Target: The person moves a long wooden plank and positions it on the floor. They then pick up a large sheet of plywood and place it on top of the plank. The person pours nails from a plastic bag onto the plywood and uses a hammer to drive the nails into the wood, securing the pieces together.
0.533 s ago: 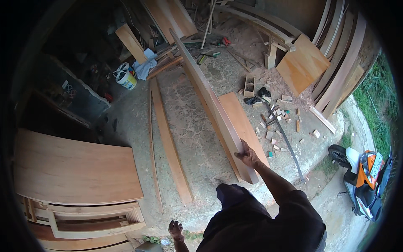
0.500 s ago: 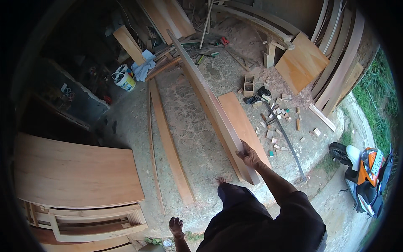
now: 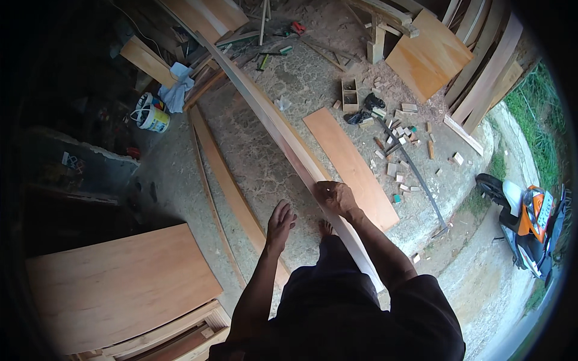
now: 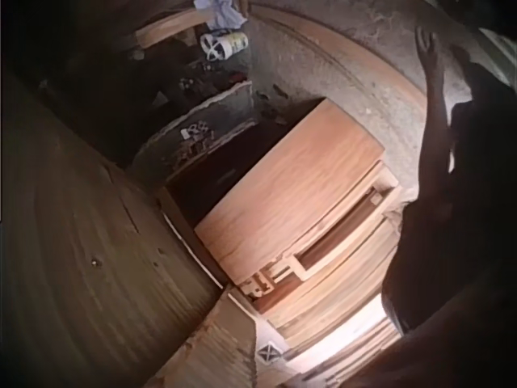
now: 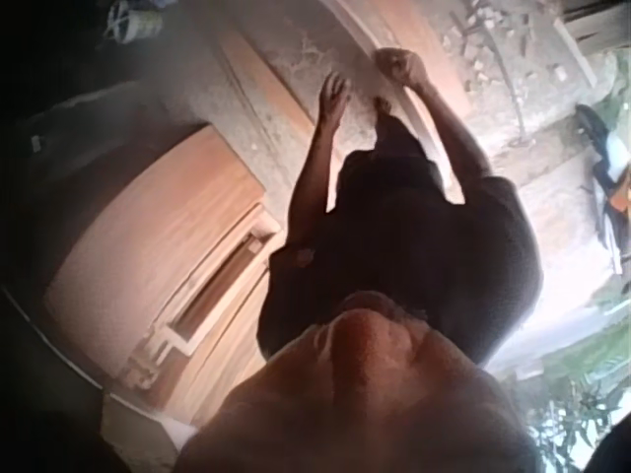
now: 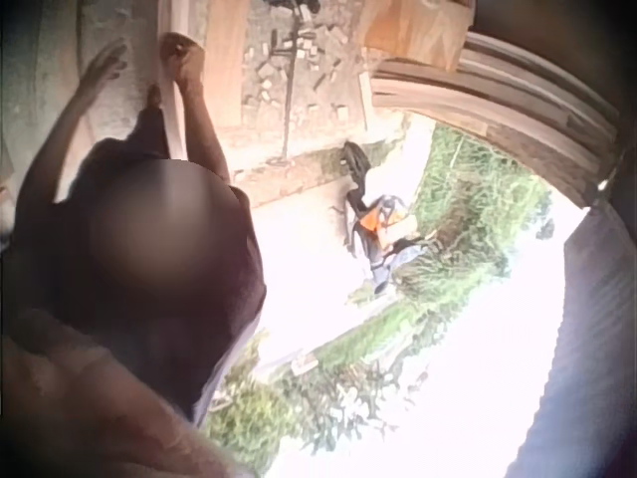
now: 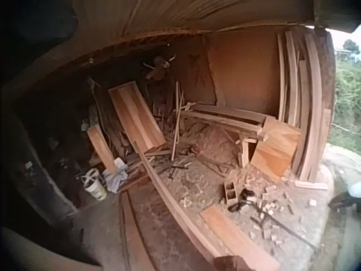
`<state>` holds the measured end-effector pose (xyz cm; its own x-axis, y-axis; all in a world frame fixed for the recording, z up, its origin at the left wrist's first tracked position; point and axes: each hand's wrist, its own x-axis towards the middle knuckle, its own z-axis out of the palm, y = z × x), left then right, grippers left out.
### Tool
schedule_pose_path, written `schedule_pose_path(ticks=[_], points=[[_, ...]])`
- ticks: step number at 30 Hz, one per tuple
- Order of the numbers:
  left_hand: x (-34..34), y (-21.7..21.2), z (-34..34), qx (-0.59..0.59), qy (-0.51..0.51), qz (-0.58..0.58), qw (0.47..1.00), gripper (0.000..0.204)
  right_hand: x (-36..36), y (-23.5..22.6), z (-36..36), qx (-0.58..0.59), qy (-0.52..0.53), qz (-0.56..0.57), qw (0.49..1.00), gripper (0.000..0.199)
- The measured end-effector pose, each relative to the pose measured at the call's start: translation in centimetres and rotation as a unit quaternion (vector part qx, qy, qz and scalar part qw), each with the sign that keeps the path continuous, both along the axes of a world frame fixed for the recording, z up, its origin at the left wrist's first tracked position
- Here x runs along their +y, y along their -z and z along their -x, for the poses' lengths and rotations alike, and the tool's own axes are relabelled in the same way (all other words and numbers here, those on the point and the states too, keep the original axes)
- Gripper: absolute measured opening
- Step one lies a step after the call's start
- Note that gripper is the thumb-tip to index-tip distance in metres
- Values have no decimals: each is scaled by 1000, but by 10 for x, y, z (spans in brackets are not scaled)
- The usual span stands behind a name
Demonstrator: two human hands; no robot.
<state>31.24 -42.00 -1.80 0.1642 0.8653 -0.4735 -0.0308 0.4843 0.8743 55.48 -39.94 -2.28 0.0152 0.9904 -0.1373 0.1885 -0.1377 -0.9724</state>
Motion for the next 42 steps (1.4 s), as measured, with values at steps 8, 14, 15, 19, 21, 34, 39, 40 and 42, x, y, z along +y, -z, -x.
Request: schedule_pose_path(ticks=[8, 14, 15, 19, 21, 34, 39, 40, 42], points=[[111, -6, -36, -15, 81, -24, 996, 78, 65, 3, 21, -78, -30, 1, 996, 25], [126, 28, -5, -112, 111, -37, 987, 75, 72, -26, 30, 26, -61, 157, 985, 25], [124, 29, -6, -128, 111, -48, 984, 75, 73, -31, 32, -15, -62, 176, 982, 24], [124, 36, 0, -126, 123, -64, 982, 74, 67, -17, 42, 5, -40, 18, 999, 20], [124, 33, 4, -135, 136, -38, 981, 76, 68, -24, 48, -58, -41, 51, 996, 21], [132, 10, 5, -124, 161, -75, 976, 78, 222, 8, 104, -79, 36, 7, 996, 32], [130, -4, 1, -134, 121, -12, 984, 78, 280, 23, 122, -38, 59, 74, 995, 27], [130, -12, 2, -140, 114, 16, 983, 79, 284, 14, 125, -68, 57, 105, 991, 28], [130, -13, -3, -136, 121, 21, 983, 80, 294, 32, 118, -66, 43, 107, 991, 44]])
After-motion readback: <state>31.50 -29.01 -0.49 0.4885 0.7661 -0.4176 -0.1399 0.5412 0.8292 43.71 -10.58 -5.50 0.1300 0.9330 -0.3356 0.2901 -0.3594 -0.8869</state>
